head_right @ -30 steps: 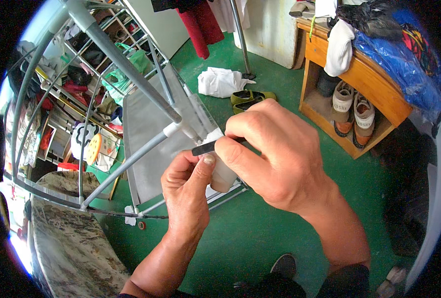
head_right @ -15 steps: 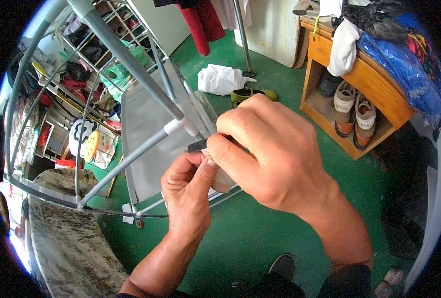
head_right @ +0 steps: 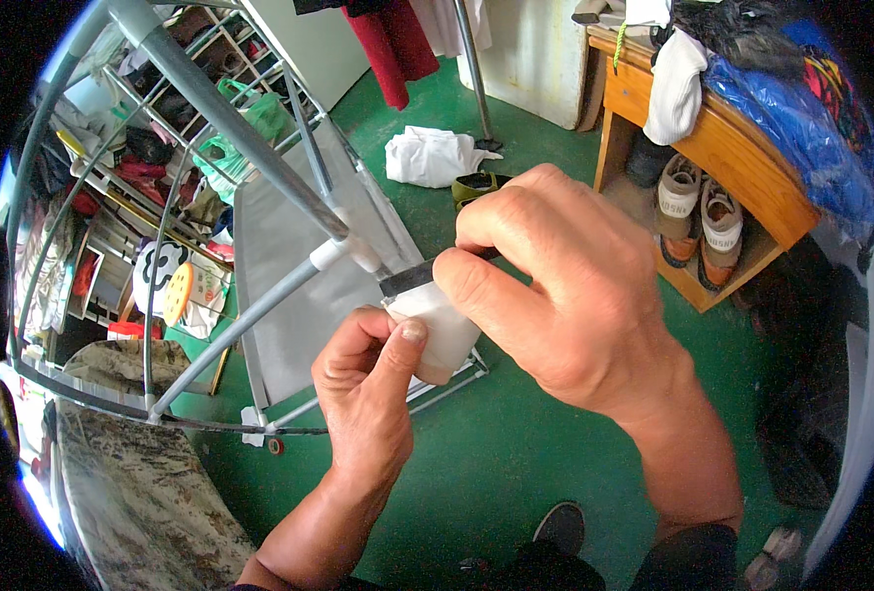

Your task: The person assembles a metal shelving unit by connecting metal poles and securing joints with tape. They handle the frame, apply tape to joints, and use a small tool to tighten connections.

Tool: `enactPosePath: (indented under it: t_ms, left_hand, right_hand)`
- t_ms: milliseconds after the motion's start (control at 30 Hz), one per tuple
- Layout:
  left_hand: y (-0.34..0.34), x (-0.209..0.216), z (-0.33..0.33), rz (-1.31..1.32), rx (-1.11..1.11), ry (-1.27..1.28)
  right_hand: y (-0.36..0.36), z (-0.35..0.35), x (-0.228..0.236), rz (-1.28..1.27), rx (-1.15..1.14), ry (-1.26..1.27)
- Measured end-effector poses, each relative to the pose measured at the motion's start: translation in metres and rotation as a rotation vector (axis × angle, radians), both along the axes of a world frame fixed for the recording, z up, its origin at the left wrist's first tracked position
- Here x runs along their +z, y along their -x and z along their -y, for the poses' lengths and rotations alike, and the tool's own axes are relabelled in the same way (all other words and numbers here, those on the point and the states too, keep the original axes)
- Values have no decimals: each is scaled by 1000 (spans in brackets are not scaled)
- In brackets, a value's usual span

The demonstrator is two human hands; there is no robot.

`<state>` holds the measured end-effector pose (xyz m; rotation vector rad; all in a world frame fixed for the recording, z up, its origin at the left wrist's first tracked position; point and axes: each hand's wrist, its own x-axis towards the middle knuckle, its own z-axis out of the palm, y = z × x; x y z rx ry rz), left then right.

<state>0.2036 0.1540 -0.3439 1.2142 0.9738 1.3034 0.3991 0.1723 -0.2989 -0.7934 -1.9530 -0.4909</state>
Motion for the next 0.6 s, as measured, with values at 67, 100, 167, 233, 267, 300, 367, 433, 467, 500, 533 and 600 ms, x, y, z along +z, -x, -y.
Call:
enactPosePath:
  t_ms: [67, 100, 167, 233, 267, 300, 367, 433, 467, 500, 533, 600]
  left_hand:
    - [2, -1, 0, -13, 3, -2]
    - [2, -1, 0, -19, 5, -4]
    - [3, -2, 0, -15, 5, -22]
    - [4, -3, 1, -14, 3, -33]
    - [4, -3, 2, -15, 2, -35]
    - [5, -4, 3, -17, 1, -37]
    - [7, -6, 5, 6, 0, -30]
    - [10, -10, 6, -7, -5, -40]
    - [11, -13, 6, -31, -9, -54]
    - [12, -15, 7, -56, -13, -69]
    - [12, -15, 7, -74, -25, -68]
    - [12, -18, 10, -109, -50, -56]
  right_hand:
    - [-1, 1, 0, 3, -4, 10]
    - [-1, 1, 1, -1, -5, 14]
    - [-1, 2, 2, -7, -5, 31]
    - [-2, 2, 4, -10, -2, 50]
    - [-2, 2, 4, -11, 0, 56]
    - [-2, 2, 4, -10, 2, 57]
    - [-2, 1, 3, -3, 2, 49]
    - [-3, 0, 1, 0, -1, 43]
    - [-3, 0, 1, -2, -3, 44]
    - [-3, 1, 0, -11, -5, 56]
    - [-4, 1, -1, -21, -6, 65]
    - [-5, 3, -3, -30, -8, 82]
